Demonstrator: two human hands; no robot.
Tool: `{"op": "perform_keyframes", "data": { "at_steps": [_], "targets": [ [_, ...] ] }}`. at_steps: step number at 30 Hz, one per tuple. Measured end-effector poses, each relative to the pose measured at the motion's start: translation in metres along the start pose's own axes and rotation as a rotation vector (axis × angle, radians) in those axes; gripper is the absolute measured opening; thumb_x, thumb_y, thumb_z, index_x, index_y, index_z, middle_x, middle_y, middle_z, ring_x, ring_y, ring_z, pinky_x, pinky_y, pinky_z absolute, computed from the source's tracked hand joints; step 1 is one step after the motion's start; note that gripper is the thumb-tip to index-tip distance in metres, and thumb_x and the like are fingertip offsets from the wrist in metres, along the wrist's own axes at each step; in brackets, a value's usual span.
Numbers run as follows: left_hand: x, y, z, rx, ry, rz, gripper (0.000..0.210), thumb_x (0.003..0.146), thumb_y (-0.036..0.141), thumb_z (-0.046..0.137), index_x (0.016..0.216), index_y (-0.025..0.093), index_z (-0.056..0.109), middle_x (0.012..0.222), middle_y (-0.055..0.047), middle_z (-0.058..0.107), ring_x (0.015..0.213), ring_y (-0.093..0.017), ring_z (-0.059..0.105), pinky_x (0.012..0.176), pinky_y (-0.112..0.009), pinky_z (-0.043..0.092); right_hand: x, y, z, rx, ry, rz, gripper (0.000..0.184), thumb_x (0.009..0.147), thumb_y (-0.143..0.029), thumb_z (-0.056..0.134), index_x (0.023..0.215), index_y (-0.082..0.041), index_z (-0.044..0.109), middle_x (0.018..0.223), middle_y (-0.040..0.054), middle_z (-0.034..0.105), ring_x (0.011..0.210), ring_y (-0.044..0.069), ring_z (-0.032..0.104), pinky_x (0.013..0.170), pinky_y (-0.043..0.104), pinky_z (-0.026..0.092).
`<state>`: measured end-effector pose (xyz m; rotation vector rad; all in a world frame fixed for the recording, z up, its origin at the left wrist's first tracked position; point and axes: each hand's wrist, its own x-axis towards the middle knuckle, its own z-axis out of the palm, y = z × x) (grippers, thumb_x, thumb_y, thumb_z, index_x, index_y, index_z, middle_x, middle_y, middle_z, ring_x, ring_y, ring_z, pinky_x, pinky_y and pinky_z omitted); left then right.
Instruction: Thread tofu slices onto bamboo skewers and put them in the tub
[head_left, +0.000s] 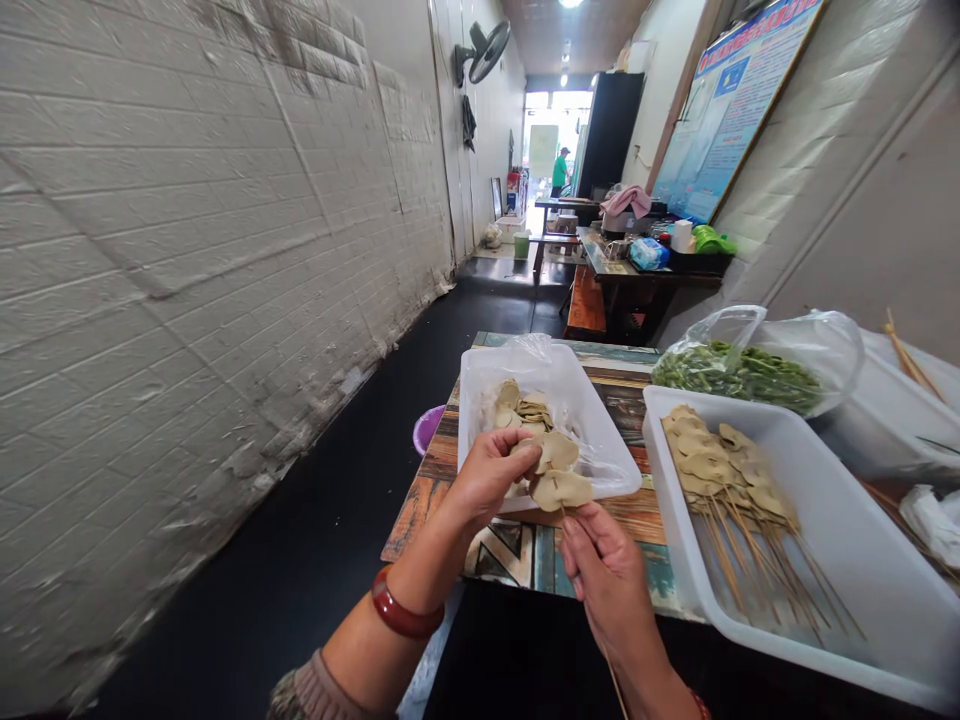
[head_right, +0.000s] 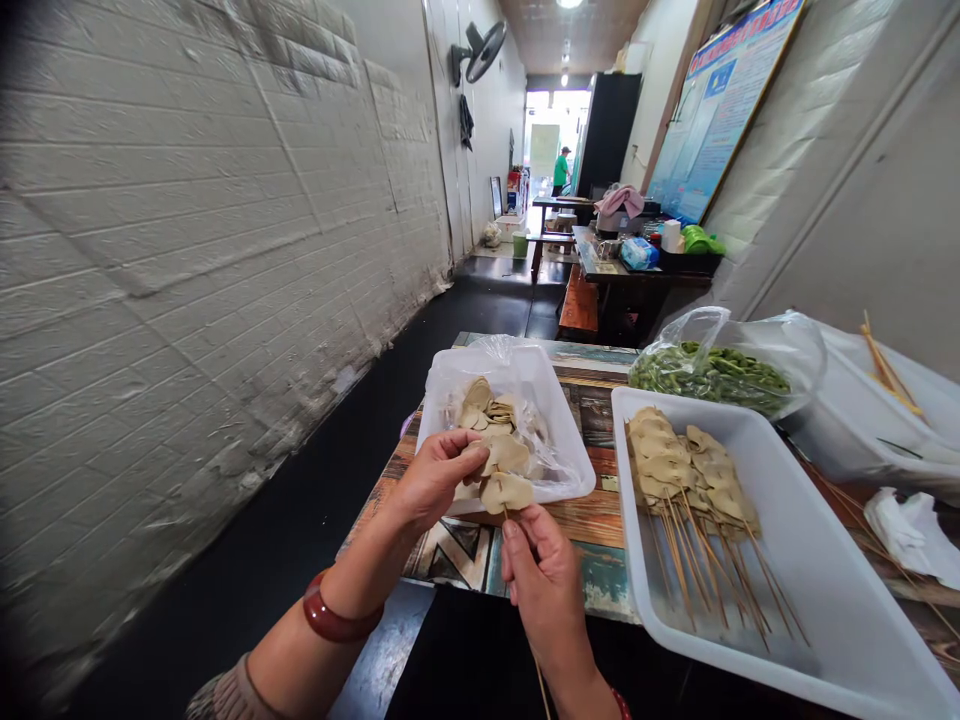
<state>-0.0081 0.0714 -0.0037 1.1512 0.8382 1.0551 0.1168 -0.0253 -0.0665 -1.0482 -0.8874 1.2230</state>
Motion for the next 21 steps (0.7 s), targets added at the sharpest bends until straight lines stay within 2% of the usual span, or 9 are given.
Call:
{"op": "perform_keyframes", "data": {
  "at_steps": [4,11,17,21],
  "targets": [
    [-0.0012,0.0003,0.0023,0.024,0.046,0.03,0.019,0.065,0.03,0.073,0.067,0.013,0.066,0.053,0.004,0.052,0.048,-0.007,0.038,0.05,-0.022,0.028,-0.0006,-0.0009,0.0015,0.049,0.015,0.023,0.033,0.087,-0.041,0.067,0.112,-0.021,0.066,0.065,-0.0045,0.051,0.045,0.005,0.033,0.033,0.012,0.026],
    [-0.0006,-0.0026,0.0033,0.051,0.124,0.068,0.014,0.065,0.022,0.071,0.075,0.015,0.064,0.062,0.003,0.057,0.054,-0.008,0.047,0.053,-0.021,0.034,0.0003,-0.0032,0.0019,0.06,0.017,0.038,0.031,0.086,-0.041,0.068,0.109,-0.02,0.067,0.061,-0.007,0.044,0.044,0.005,0.032,0.033,0.012,0.026],
    [-0.0007,-0.005,0.0029,0.054,0.138,0.071,0.015,0.064,0.02,0.071,0.071,0.016,0.059,0.061,0.004,0.055,0.053,-0.007,0.047,0.053,-0.02,0.034,0.0012,-0.007,0.0029,0.061,-0.002,0.034,0.034,0.087,-0.041,0.066,0.112,-0.019,0.064,0.066,-0.0049,0.051,0.044,0.005,0.032,0.032,0.012,0.026],
    [-0.0006,-0.0018,0.0039,0.047,0.131,0.056,0.016,0.062,0.02,0.072,0.07,0.015,0.06,0.06,0.004,0.053,0.052,-0.006,0.043,0.051,-0.02,0.032,0.0022,-0.0094,0.0033,0.055,-0.006,0.032,0.037,0.087,-0.042,0.066,0.114,-0.017,0.061,0.057,-0.0075,0.046,0.043,0.006,0.031,0.032,0.013,0.025]
  ]
}}
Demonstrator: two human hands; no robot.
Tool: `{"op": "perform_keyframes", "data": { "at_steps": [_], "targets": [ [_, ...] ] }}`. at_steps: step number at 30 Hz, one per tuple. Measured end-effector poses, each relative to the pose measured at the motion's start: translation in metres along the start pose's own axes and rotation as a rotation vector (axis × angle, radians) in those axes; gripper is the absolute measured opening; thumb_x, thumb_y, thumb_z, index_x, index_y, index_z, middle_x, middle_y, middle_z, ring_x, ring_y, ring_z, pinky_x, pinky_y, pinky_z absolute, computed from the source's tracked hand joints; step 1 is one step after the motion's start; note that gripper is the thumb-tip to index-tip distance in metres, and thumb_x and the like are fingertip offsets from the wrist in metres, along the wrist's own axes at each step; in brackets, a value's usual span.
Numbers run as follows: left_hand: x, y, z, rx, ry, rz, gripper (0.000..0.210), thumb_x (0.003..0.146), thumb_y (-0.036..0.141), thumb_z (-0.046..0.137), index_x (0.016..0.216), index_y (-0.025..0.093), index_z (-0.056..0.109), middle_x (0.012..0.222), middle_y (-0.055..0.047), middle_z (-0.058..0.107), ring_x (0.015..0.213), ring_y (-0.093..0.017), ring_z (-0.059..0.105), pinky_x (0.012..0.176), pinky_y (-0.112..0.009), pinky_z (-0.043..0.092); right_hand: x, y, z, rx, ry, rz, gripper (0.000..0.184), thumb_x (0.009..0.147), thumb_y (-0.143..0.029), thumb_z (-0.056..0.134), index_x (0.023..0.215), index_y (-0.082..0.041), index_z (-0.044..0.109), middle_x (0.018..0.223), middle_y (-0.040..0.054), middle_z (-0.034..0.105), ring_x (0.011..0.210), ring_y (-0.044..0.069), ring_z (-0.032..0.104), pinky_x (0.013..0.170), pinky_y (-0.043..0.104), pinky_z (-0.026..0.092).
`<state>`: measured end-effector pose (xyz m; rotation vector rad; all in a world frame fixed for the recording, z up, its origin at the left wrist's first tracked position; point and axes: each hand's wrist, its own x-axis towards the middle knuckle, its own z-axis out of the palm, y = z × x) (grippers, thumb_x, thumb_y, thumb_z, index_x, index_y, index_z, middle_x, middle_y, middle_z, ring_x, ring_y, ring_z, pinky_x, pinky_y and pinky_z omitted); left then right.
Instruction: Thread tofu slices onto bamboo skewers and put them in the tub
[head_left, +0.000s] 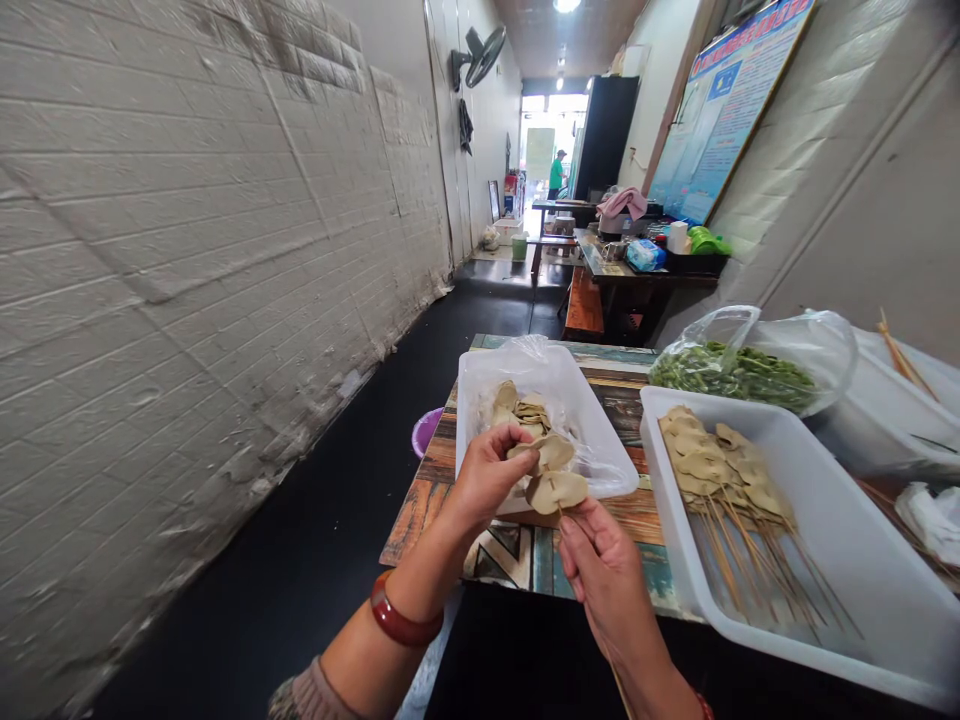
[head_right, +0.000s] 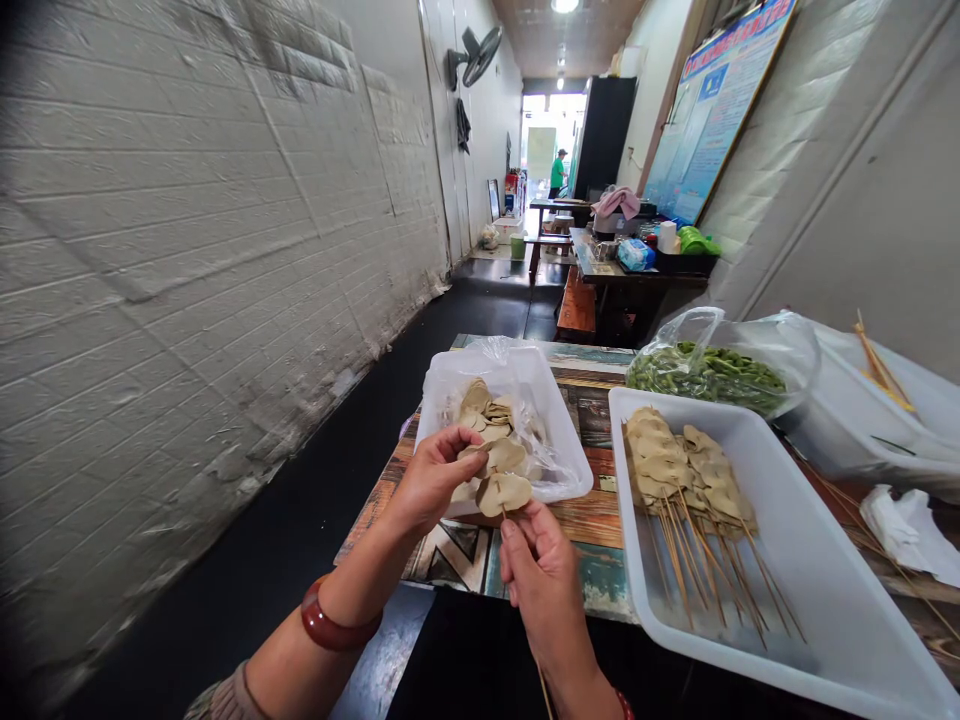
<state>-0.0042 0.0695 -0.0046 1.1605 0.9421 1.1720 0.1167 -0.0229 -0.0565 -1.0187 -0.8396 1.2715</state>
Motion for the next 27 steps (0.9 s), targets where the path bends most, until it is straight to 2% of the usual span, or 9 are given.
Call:
{"op": "perform_keyframes", "data": {
  "at_steps": [7,11,16,19,23,27],
  "targets": [
    [-0.001,0.005,-0.001,-0.055,-0.066,-0.066,0.022,0.059,0.023,0.078,0.071,0.014,0.062,0.06,0.003,0.055,0.052,-0.006,0.043,0.051,-0.021,0.032,0.003,0.0,0.001,0.013,0.0,0.003,0.042,0.086,-0.044,0.067,0.116,-0.016,0.057,0.054,-0.0084,0.045,0.042,0.007,0.031,0.033,0.014,0.025],
    [0.001,0.004,-0.004,-0.101,-0.09,-0.074,0.03,0.06,0.028,0.082,0.079,0.015,0.064,0.062,0.004,0.055,0.054,-0.007,0.044,0.052,-0.02,0.032,0.002,-0.006,0.003,0.071,-0.003,0.022,0.044,0.086,-0.043,0.067,0.119,-0.016,0.058,0.052,-0.0086,0.044,0.042,0.007,0.028,0.034,0.014,0.022],
    [0.003,0.002,-0.008,-0.127,-0.208,-0.112,0.034,0.065,0.038,0.081,0.084,0.013,0.067,0.072,0.0,0.061,0.061,-0.008,0.05,0.06,-0.021,0.038,0.0,-0.012,0.002,0.207,-0.042,0.055,0.026,0.084,-0.038,0.071,0.096,-0.017,0.063,0.051,-0.0094,0.041,0.044,0.005,0.021,0.036,0.014,0.02],
    [0.002,0.002,-0.008,-0.119,-0.264,-0.13,0.032,0.066,0.037,0.081,0.081,0.012,0.066,0.071,0.0,0.06,0.062,-0.009,0.051,0.062,-0.022,0.039,0.0,-0.012,0.0,0.253,-0.056,0.073,0.022,0.084,-0.036,0.071,0.092,-0.017,0.063,0.05,-0.0099,0.039,0.043,0.005,0.019,0.037,0.015,0.018],
    [0.001,0.002,-0.008,-0.175,-0.243,-0.166,0.037,0.061,0.036,0.085,0.081,0.013,0.064,0.071,0.001,0.06,0.059,-0.008,0.052,0.059,-0.021,0.041,0.0,-0.01,-0.003,0.312,-0.088,0.098,0.02,0.085,-0.035,0.071,0.088,-0.016,0.064,0.049,-0.0105,0.039,0.041,0.003,0.017,0.038,0.016,0.016],
    [0.001,0.002,-0.007,-0.193,-0.218,-0.214,0.042,0.056,0.034,0.088,0.082,0.014,0.062,0.069,0.002,0.061,0.056,-0.008,0.053,0.056,-0.021,0.041,0.0,-0.009,-0.006,0.369,-0.117,0.14,0.021,0.083,-0.033,0.073,0.093,-0.016,0.066,0.047,-0.0116,0.038,0.039,0.003,0.013,0.038,0.016,0.014]
  ]
}}
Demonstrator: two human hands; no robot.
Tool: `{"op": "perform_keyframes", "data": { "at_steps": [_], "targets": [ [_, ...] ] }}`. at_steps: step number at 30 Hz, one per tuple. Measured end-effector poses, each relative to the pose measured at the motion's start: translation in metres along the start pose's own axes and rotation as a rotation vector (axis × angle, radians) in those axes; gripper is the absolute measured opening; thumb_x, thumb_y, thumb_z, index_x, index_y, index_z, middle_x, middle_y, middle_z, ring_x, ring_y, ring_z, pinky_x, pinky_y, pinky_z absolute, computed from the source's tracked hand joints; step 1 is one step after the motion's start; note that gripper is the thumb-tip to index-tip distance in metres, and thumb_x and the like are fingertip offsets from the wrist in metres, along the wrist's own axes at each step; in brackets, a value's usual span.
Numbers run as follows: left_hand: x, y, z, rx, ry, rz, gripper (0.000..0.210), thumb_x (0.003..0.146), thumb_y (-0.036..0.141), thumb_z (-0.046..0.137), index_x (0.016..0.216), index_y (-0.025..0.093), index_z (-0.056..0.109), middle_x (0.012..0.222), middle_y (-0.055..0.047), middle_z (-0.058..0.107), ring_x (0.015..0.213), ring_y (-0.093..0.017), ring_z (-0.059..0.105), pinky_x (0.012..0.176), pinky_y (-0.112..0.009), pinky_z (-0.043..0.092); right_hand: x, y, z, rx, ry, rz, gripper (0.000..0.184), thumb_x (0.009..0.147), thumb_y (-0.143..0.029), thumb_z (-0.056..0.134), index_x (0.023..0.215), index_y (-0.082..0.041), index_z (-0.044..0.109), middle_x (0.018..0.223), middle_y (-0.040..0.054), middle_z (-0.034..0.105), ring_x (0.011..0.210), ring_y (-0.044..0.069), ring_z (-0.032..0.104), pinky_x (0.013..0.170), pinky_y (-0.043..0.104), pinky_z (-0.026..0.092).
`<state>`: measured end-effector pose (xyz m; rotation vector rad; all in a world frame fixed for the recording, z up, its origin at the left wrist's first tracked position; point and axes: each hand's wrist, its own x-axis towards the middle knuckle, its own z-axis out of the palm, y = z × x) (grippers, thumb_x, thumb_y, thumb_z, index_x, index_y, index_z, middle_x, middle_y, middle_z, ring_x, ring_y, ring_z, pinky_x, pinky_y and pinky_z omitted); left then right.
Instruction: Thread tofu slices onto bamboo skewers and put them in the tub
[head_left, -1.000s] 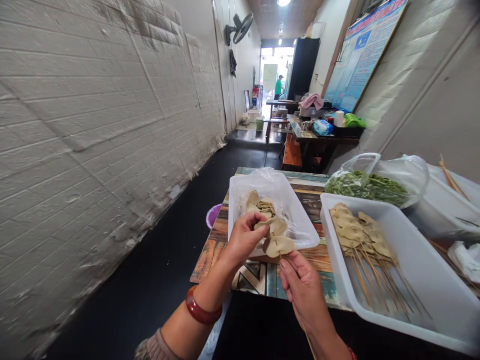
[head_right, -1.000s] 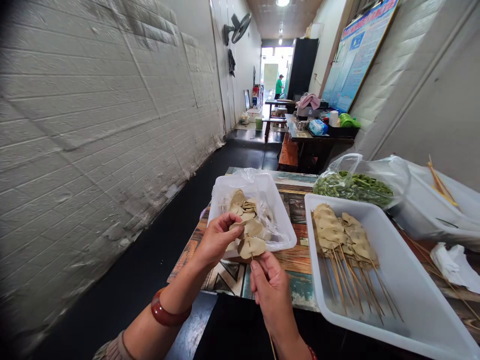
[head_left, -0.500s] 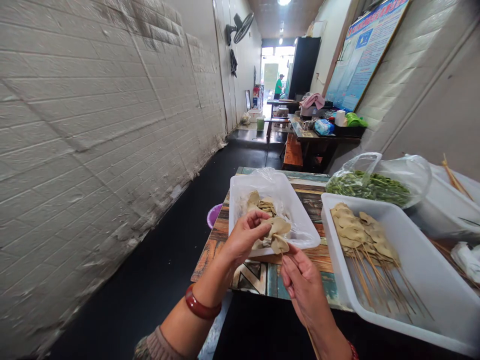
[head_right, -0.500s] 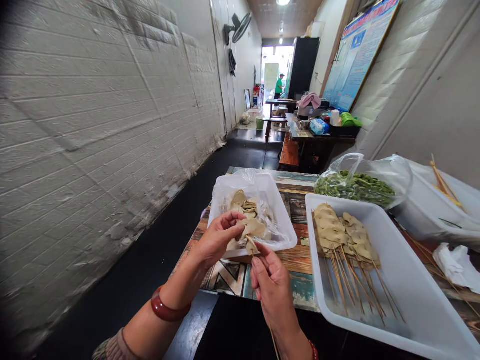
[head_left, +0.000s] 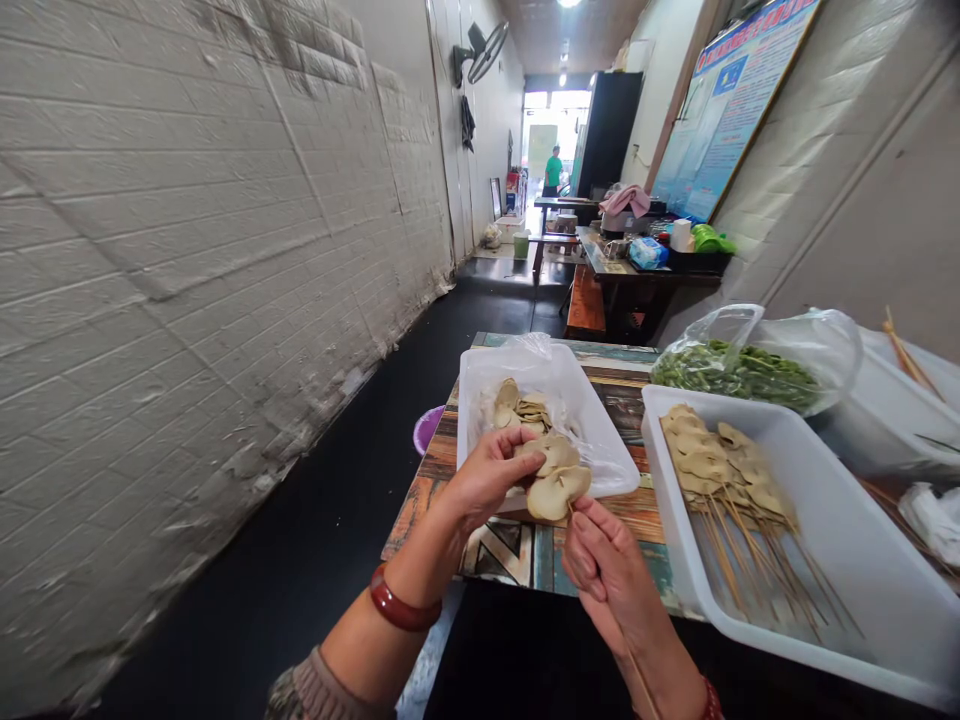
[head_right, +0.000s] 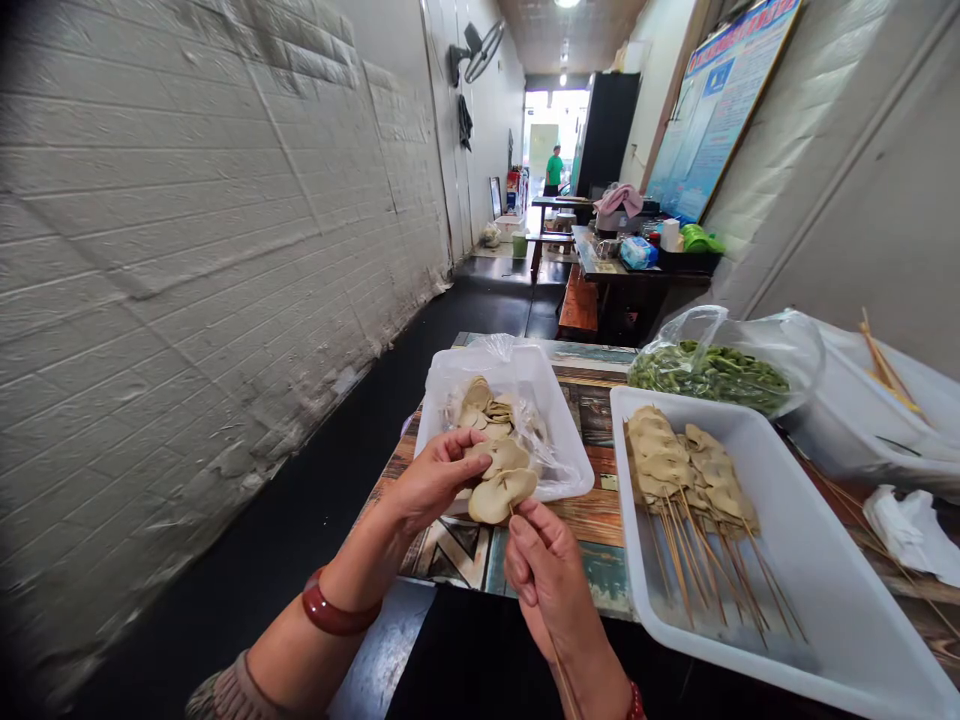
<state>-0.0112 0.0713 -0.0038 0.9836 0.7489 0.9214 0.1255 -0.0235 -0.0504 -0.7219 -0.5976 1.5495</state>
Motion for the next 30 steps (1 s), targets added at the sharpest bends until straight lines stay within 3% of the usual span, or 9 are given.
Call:
{"op": "perform_keyframes", "data": {
  "at_steps": [12,24,30],
  "targets": [
    [-0.001,-0.002,0.0,0.03,0.004,0.014,0.041,0.054,0.03,0.088,0.081,0.014,0.061,0.071,0.002,0.062,0.058,-0.008,0.055,0.058,-0.021,0.041,0.001,-0.001,0.006,-0.042,0.016,-0.015,0.02,0.083,-0.034,0.073,0.089,-0.017,0.063,0.05,-0.0103,0.038,0.042,0.005,0.015,0.038,0.016,0.014],
    [-0.002,-0.001,0.001,0.01,-0.022,0.007,0.04,0.057,0.029,0.088,0.082,0.015,0.06,0.073,0.002,0.062,0.06,-0.009,0.055,0.059,-0.02,0.042,0.001,-0.001,0.015,0.017,0.03,-0.009,0.024,0.082,-0.036,0.074,0.08,-0.018,0.058,0.048,-0.0111,0.039,0.038,0.003,0.017,0.038,0.017,0.013],
    [-0.003,0.0,0.004,0.045,-0.014,0.07,0.038,0.058,0.027,0.086,0.083,0.016,0.061,0.076,0.002,0.063,0.064,-0.009,0.055,0.061,-0.02,0.041,0.005,0.0,0.017,0.086,0.031,0.028,0.028,0.08,-0.036,0.075,0.074,-0.019,0.054,0.049,-0.012,0.037,0.038,0.002,0.014,0.038,0.016,0.016]
  ]
}}
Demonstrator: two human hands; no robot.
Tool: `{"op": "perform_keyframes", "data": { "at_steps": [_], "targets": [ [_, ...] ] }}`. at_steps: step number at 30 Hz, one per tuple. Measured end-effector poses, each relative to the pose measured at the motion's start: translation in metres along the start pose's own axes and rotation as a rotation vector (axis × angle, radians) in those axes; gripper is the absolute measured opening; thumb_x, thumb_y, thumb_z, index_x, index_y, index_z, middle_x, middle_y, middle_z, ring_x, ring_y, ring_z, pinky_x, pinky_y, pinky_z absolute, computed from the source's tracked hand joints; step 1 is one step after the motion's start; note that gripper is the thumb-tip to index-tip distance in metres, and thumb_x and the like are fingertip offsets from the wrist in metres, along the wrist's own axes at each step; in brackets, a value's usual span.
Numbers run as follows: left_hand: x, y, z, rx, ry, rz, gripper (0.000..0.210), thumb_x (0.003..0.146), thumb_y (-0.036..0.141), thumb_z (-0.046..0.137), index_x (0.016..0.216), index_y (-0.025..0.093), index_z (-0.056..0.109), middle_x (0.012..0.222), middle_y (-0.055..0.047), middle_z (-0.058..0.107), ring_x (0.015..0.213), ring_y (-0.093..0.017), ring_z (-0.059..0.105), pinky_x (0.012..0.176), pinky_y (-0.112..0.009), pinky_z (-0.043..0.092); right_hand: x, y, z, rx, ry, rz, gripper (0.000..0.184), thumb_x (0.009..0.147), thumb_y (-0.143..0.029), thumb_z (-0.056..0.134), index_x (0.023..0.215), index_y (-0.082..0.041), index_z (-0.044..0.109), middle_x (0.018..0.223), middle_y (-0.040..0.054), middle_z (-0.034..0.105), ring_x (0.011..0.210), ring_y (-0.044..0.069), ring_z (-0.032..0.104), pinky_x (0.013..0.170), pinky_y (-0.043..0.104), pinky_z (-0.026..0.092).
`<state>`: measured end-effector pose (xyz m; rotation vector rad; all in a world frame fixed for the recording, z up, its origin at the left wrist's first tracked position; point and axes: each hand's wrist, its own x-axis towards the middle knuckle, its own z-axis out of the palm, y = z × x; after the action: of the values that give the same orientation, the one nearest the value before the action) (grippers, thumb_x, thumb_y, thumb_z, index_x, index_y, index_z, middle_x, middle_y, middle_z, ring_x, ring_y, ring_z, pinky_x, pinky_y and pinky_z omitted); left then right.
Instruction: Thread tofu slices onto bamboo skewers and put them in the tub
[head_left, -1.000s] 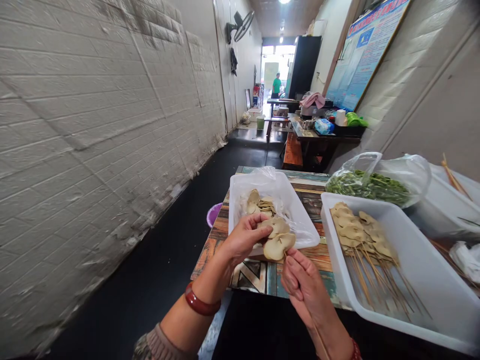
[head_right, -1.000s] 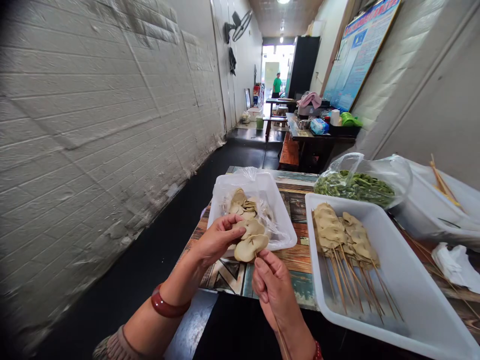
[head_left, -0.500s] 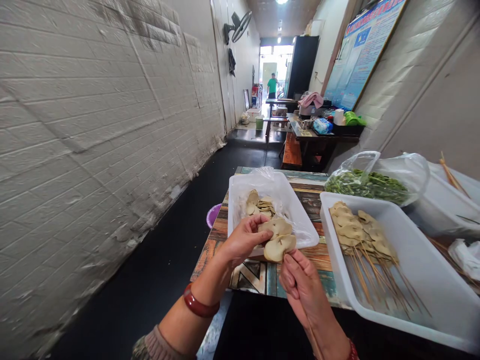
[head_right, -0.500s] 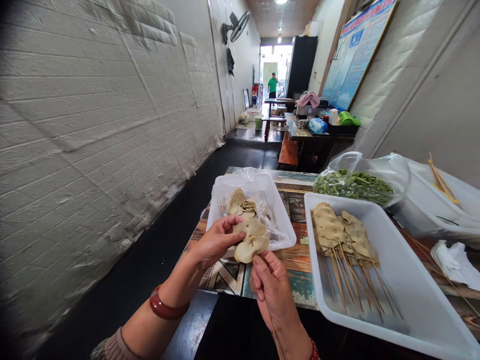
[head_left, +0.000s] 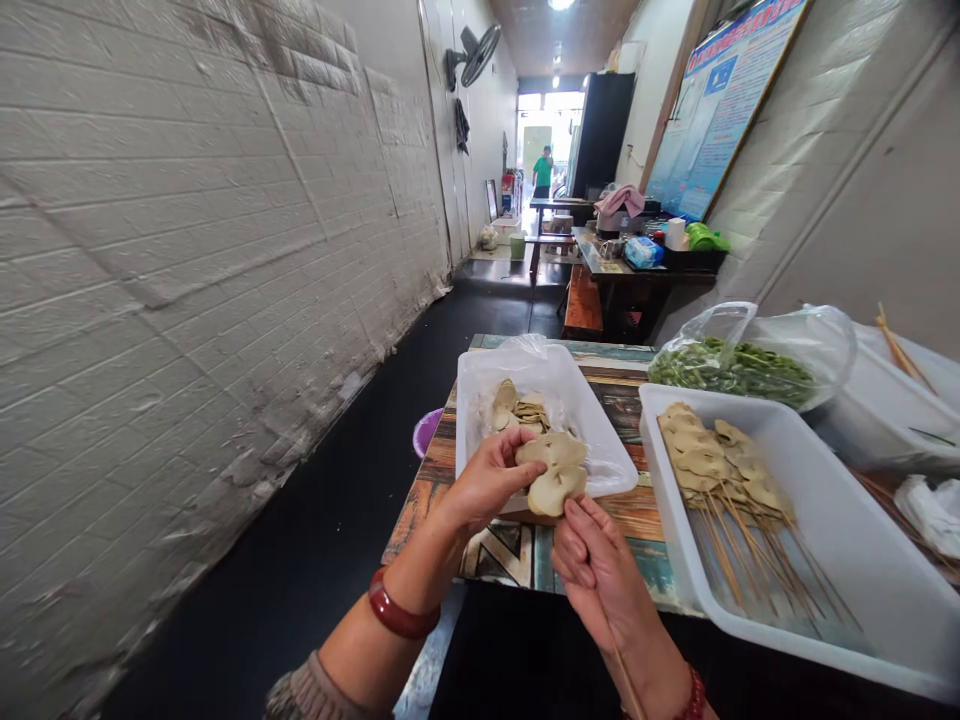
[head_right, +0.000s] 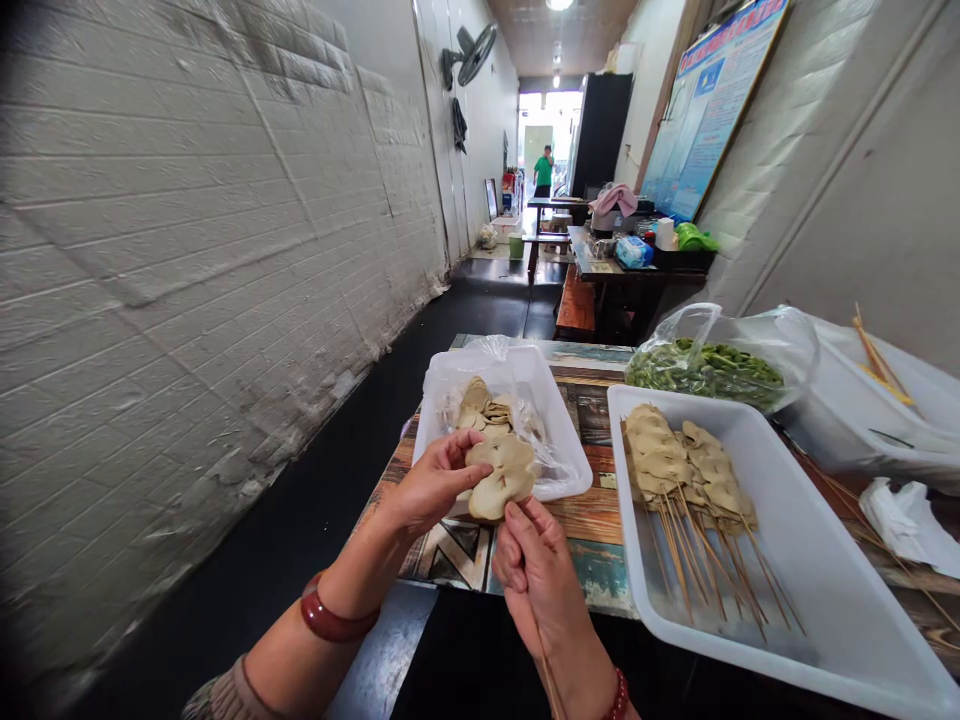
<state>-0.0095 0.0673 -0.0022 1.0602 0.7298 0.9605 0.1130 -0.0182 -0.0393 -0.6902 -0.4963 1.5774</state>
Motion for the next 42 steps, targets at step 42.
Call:
{"op": "perform_keyframes", "data": {
  "at_steps": [42],
  "targets": [
    [0.036,0.028,-0.041,0.485,0.18,0.188,0.023,0.082,0.036,0.063,0.083,0.013,0.067,0.075,-0.006,0.07,0.062,-0.013,0.062,0.06,-0.025,0.047,-0.017,-0.002,-0.036,-0.427,0.146,-0.11,0.037,0.084,-0.051,0.066,0.095,-0.016,0.068,0.048,-0.0079,0.044,0.04,0.005,0.03,0.034,0.013,0.023]
  ]
}}
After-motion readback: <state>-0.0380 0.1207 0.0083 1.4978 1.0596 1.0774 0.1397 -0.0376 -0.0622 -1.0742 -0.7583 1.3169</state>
